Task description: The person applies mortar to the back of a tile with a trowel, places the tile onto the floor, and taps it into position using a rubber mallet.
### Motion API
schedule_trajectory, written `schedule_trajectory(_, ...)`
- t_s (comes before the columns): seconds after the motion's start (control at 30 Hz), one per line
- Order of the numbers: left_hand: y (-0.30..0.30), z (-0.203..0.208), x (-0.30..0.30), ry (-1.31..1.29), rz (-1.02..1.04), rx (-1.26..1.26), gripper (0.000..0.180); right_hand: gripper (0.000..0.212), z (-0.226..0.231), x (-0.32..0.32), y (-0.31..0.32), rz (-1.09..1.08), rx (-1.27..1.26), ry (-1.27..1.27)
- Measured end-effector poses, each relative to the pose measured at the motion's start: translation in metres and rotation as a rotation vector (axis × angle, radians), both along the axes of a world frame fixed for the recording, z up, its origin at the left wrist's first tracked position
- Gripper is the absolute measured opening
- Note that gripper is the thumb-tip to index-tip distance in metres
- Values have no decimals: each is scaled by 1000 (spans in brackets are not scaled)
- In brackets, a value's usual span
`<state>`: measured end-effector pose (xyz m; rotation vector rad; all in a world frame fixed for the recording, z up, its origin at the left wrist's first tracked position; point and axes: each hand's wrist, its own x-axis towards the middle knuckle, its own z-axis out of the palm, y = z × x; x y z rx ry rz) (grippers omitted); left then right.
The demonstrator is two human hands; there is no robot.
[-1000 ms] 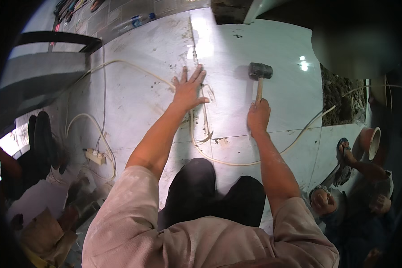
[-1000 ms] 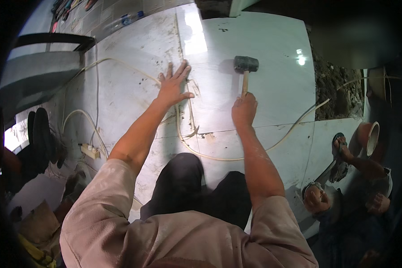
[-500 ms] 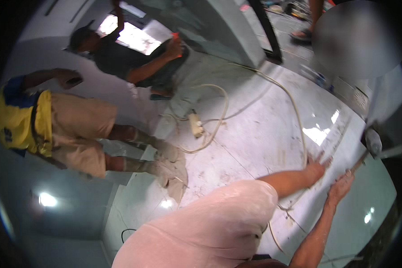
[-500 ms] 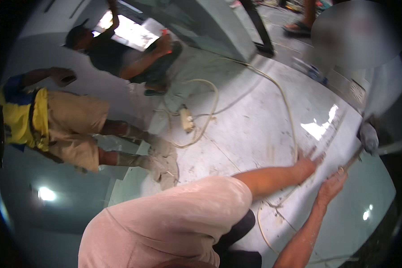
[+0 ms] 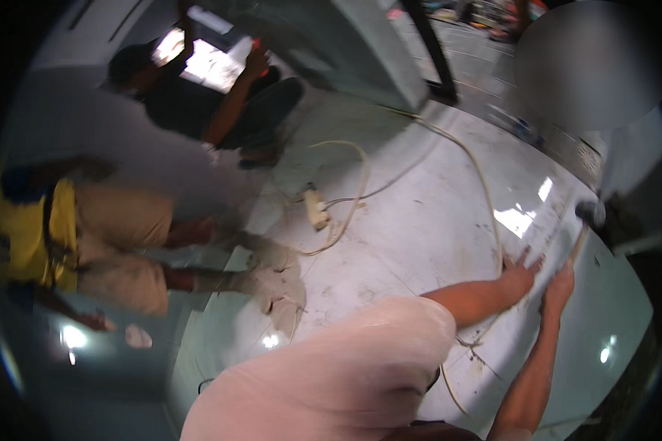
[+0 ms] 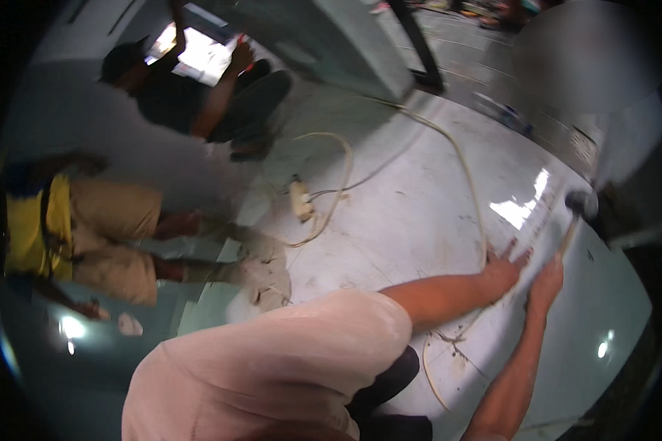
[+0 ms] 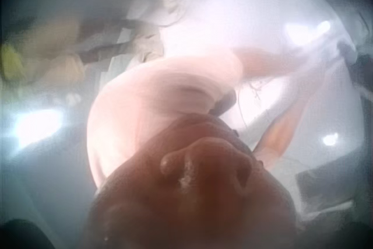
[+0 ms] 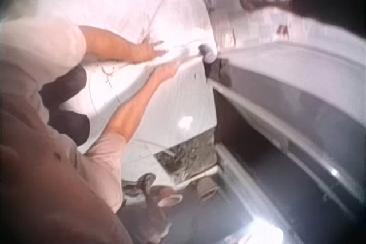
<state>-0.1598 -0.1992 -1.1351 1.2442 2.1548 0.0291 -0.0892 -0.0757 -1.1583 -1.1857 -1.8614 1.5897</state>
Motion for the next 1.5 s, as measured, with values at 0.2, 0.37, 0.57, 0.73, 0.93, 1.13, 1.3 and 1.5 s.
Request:
schedule_trajectory(0.2,-4,13,-19,110,-23,-79,129,46,11,-27,-11,82,244,-297)
schedule_trajectory(0.37,6,31,-8,145,-70,-96,130,49,47,-25,-17,-160,365,-67)
schedule_trajectory(0.57,3,39,-3,141,-100,-124,129,46,54,-19,-14,-223,353,-143)
schedule_trajectory(0.73,-3,32,-13,157,-129,-115,129,43,75,4,-15,88,265,-342)
schedule_trajectory(0.93,1,21,-11,153,-103,-4,114,43,77,130,-84,5,349,-330)
schedule_trajectory(1.13,3,48,1,202,-133,2,108,33,70,220,-162,53,249,-515)
schedule_trajectory(1.3,-8,58,-15,72,-108,-137,118,30,88,228,-177,158,192,-475)
schedule_trajectory(1.5,-14,43,-10,196,-103,1,112,30,99,239,-193,205,176,-334)
